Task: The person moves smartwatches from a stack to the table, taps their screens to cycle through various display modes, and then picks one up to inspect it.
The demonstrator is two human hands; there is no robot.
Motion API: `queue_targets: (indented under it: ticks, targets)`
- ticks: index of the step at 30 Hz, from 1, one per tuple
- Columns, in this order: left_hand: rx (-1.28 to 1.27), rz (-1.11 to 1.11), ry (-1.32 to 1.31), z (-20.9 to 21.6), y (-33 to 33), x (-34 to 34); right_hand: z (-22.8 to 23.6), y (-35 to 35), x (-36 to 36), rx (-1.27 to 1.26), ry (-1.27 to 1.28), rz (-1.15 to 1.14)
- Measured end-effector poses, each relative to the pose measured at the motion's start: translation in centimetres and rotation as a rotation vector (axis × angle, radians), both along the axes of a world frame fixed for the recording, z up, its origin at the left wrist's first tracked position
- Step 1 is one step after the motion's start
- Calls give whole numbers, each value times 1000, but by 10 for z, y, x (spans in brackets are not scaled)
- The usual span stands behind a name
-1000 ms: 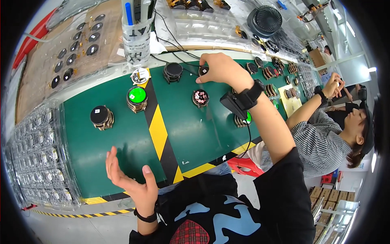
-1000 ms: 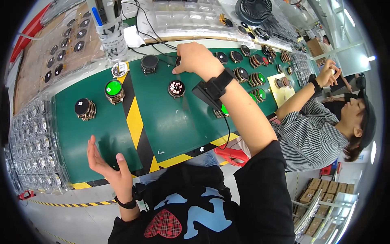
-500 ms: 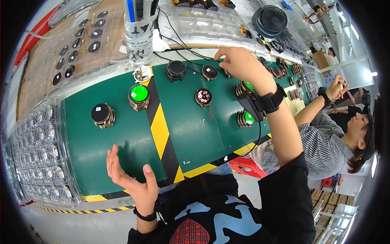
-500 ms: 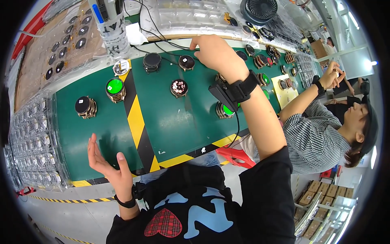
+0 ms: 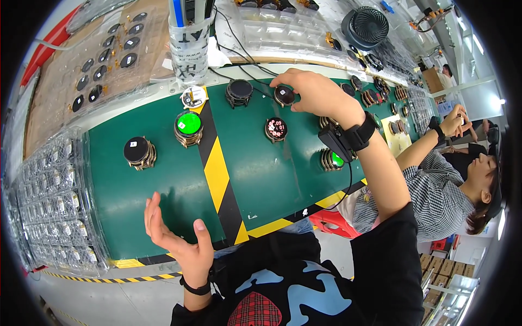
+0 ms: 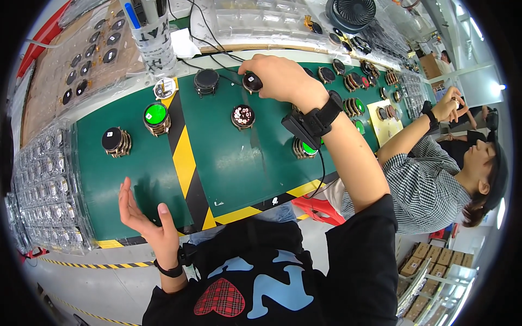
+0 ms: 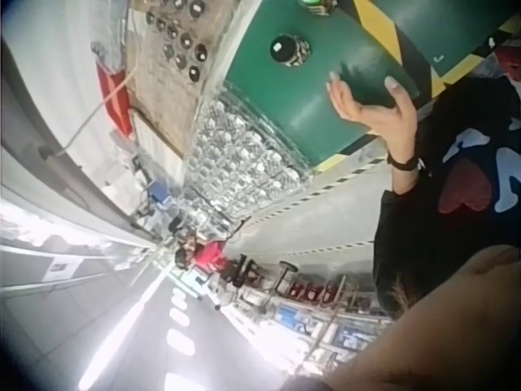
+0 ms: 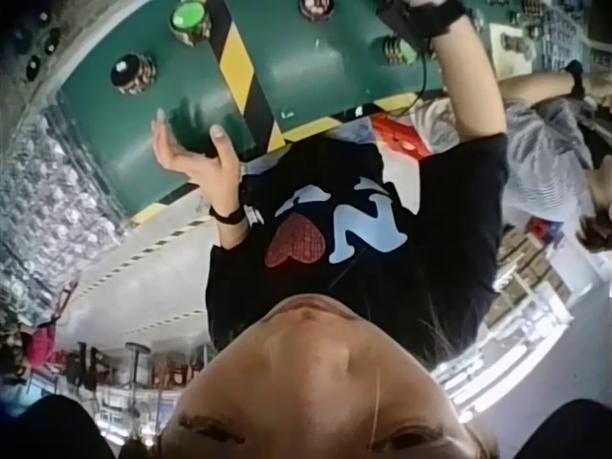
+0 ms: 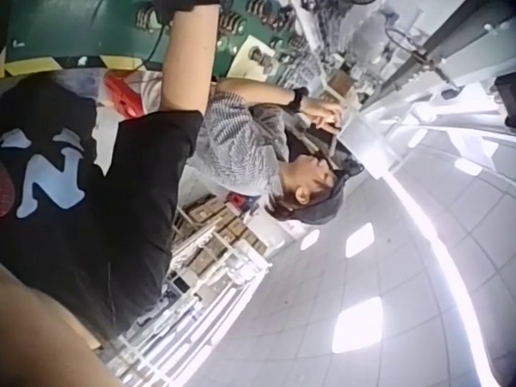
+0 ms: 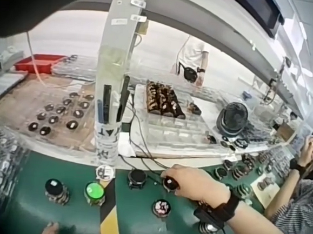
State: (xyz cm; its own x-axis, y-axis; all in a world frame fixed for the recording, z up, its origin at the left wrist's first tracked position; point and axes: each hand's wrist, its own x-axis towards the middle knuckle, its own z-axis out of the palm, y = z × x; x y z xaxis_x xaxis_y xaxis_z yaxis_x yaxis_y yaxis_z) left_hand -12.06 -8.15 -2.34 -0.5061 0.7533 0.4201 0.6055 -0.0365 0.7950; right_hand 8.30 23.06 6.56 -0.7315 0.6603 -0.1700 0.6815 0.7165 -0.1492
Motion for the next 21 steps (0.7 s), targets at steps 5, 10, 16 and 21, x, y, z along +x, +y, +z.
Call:
queue_targets:
  ticks: [5, 10, 16, 21]
  targets:
    - [-4, -4, 3, 0, 0, 0, 2, 1, -2, 3, -16, -21]
    - [-6, -6, 8, 1, 0, 0, 1, 2, -2, -3, -24, -22]
    - [-2, -6, 6, -1, 0, -1, -1, 2, -5, 22, -29, -12]
    - [-2, -8, 11, 0, 0, 0, 0, 0, -6, 36, -50, -25]
